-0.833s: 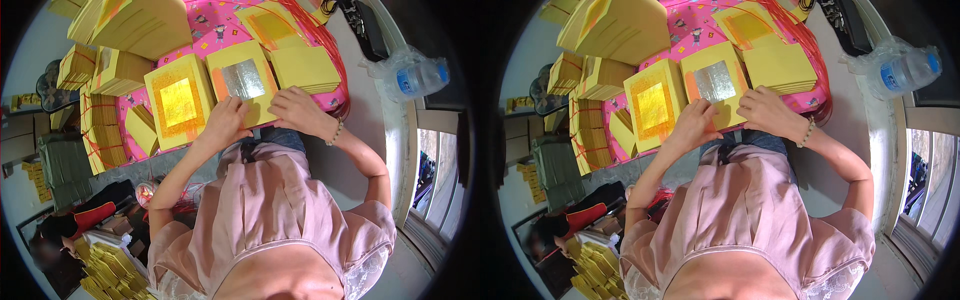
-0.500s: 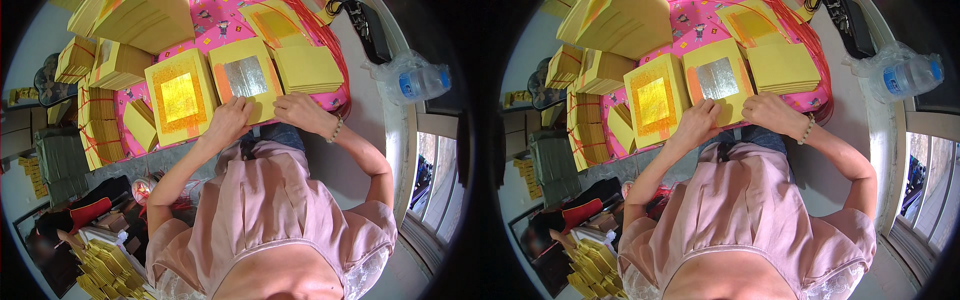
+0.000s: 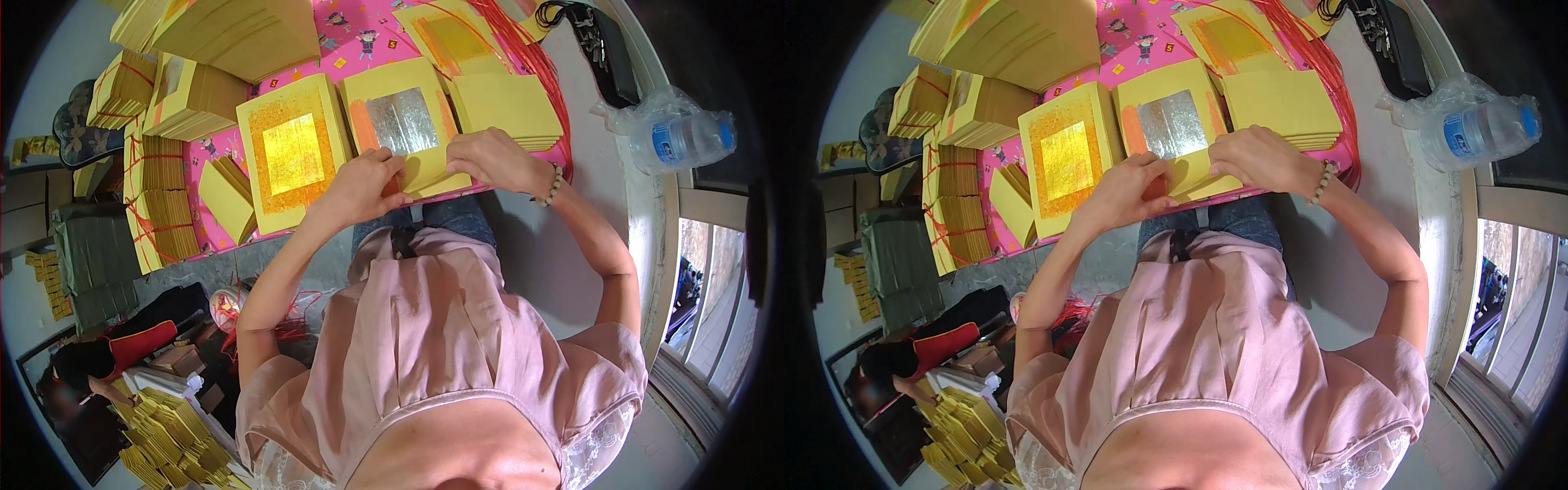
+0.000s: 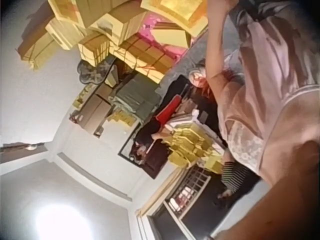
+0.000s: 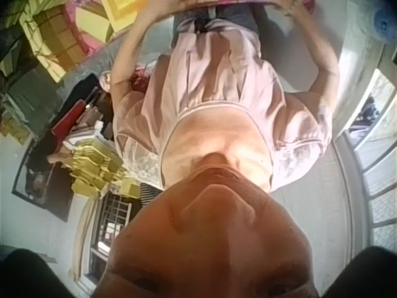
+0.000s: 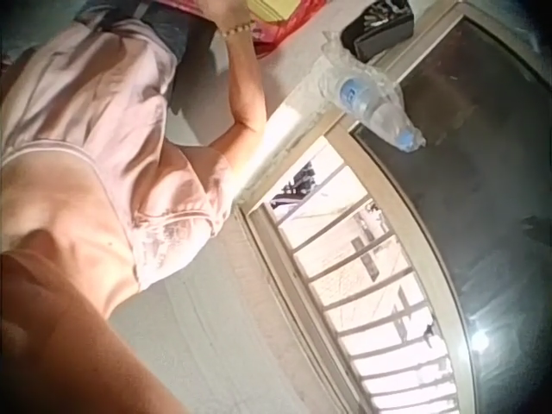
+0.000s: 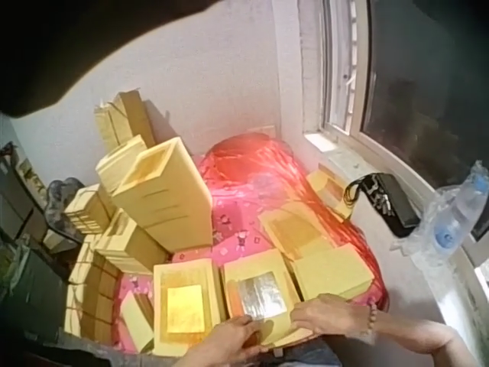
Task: The recorder is manually stacking sheets of gold and silver leaf paper on a table.
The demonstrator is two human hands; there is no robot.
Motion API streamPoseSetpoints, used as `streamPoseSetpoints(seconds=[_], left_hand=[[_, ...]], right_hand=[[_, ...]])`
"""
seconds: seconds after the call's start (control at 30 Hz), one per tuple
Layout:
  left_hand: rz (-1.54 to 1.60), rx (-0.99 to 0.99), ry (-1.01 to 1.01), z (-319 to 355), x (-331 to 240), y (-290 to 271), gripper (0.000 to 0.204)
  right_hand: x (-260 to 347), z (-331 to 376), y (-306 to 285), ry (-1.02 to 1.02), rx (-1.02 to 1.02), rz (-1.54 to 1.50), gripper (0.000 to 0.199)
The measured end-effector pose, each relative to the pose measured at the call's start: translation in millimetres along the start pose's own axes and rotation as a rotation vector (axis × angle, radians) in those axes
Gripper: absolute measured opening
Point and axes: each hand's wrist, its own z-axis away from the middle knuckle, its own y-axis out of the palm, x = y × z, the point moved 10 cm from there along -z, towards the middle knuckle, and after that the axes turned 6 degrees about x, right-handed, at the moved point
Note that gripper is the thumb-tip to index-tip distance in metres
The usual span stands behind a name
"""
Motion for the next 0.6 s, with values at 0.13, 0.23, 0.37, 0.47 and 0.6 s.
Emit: streamPoseSetpoints(seconds=[0.13,0.23,0.37,0.47,0.6], left_hand=[[0.089,0.047,0.012,-3.3,0.5,-4.3,0.033],[0.115,0.056,0.034,-5.7,3.3,-4.2,0.031],[0.171,0.088,0.047,-10.6,8.0,-3.2,0.030],[0.160,0.078,0.086,-11.3,7.0,-4.3,0.033],[0.185,0.116,0.065,-11.4,6.1,-4.4,0.034]], right_hand=[[-7.7,-3.5,-0.7,0.042,0.032,-0.072,0.023],[-8.1,-5.8,-6.1,0.016,-0.007,-0.108,0.022],[-12.1,-7.4,-6.7,0.029,-0.019,-0.147,0.021],[-14.0,-7.9,-6.9,0.033,-0.021,-0.175,0.021],[-12.6,-8.5,-6.9,0.033,-0.006,-0.167,0.022]])
